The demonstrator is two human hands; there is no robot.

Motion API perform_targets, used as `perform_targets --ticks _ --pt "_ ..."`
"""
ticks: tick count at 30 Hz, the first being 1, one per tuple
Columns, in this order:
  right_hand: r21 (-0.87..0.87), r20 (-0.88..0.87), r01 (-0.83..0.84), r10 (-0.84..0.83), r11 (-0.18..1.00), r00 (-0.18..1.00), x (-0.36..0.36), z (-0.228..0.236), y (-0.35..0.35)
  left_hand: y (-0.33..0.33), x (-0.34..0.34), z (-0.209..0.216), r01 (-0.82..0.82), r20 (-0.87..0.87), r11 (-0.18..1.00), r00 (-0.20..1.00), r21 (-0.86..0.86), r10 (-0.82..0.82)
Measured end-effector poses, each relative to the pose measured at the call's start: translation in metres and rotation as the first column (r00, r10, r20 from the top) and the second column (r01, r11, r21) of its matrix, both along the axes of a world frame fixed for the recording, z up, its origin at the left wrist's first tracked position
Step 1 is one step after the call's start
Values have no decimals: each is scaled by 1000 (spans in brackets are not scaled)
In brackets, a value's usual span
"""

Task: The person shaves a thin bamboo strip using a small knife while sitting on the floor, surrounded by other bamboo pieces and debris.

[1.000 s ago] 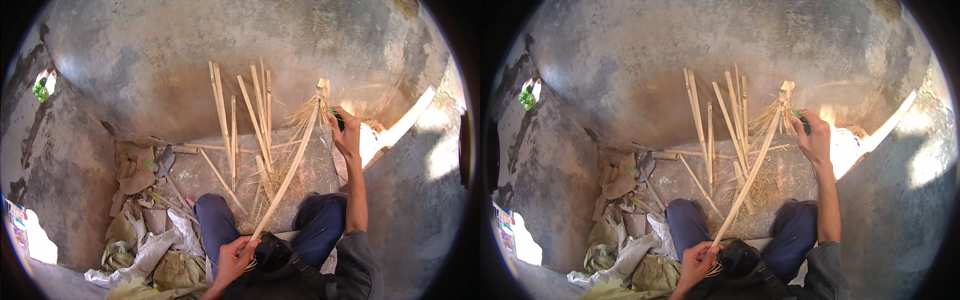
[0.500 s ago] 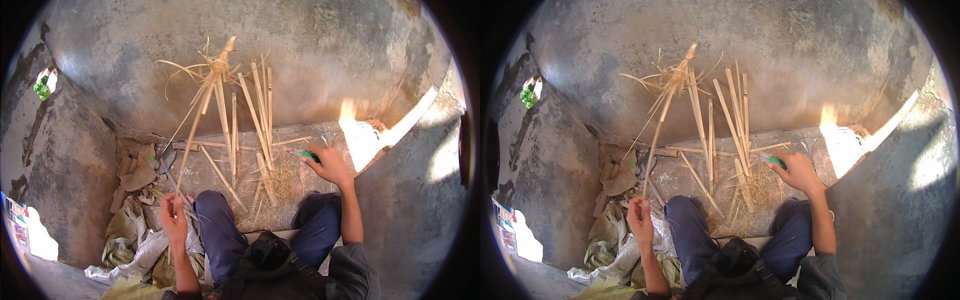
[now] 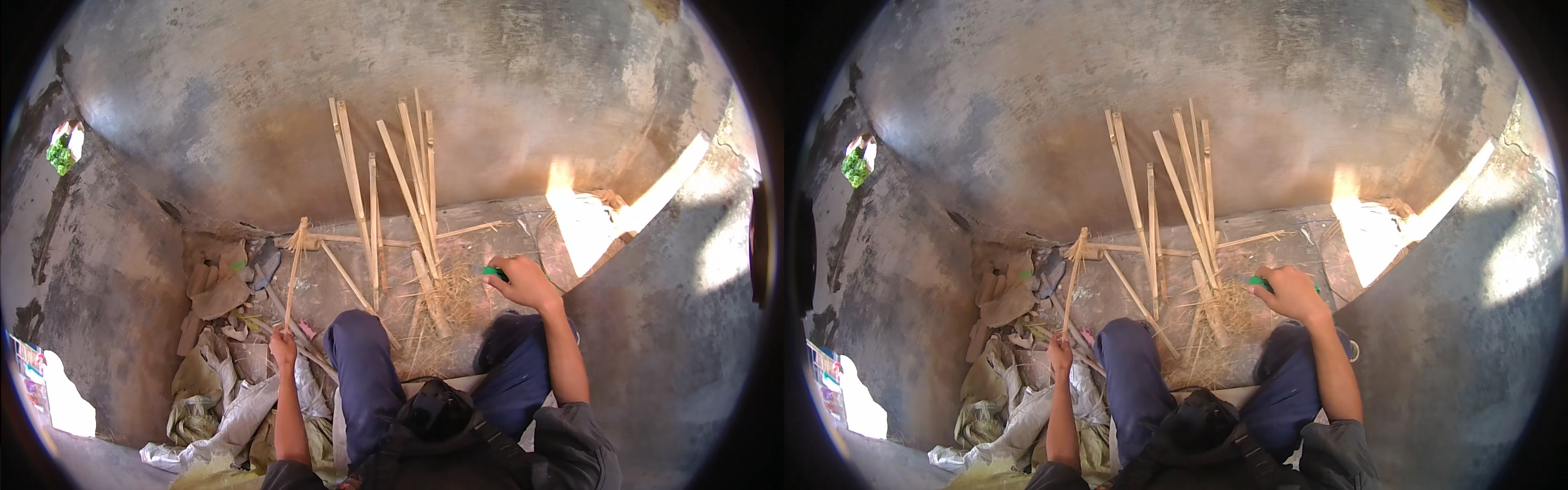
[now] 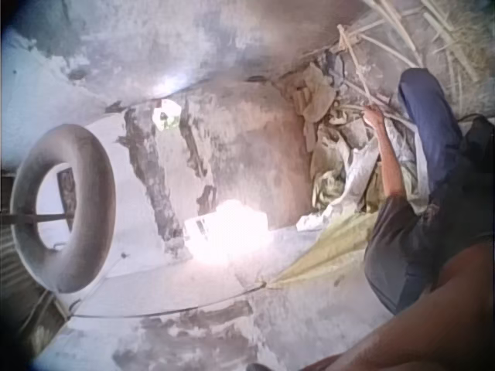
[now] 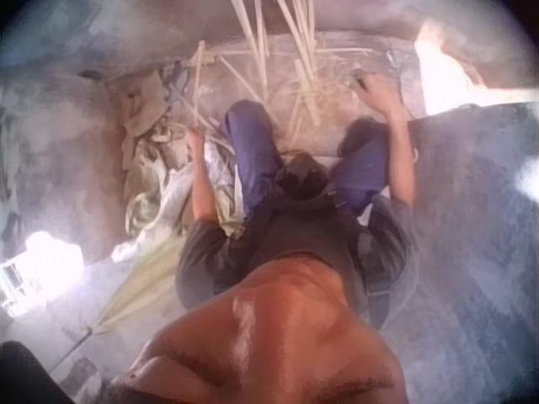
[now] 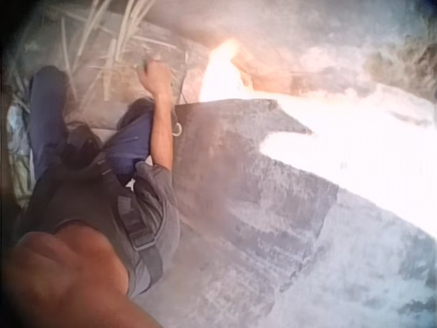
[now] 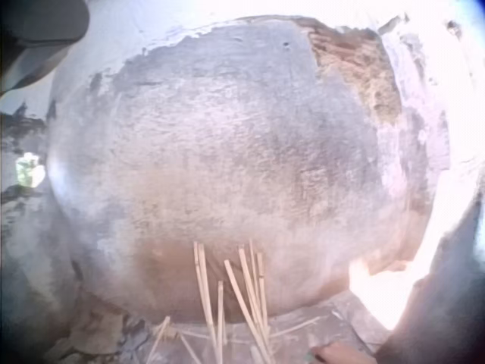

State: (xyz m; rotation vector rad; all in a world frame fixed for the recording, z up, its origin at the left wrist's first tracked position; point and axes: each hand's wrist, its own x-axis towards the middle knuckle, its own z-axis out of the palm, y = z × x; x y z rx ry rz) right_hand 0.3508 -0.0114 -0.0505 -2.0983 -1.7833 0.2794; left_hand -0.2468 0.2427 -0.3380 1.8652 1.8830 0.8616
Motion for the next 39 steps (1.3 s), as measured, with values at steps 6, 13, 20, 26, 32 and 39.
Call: perform_targets --ticks 6,13,20,26,32,39 --pt "-12 9 -12 12 1000 1000 0 -5 -4 29 -10 -107 54 -499 981 855 -187 -142" --pt "-67 -31 -57 55 996 998 -7 -11 5 157 119 -3 414 -213 711 761 -568 -613" --pt "-139 -66 -51 43 989 997 -16 2 -1 224 313 105 560 -41 793 810 -242 -585" --pt "-153 -83 -47 35 987 996 -13 2 0 229 430 121 660 248 706 751 -256 -612" --pt "-180 -89 -47 31 983 996 -12 5 0 202 525 116 688 280 719 711 -92 -645" --pt "-191 -154 -58 28 980 988 -12 10 -3 196 574 129 708 199 676 707 -205 -679"
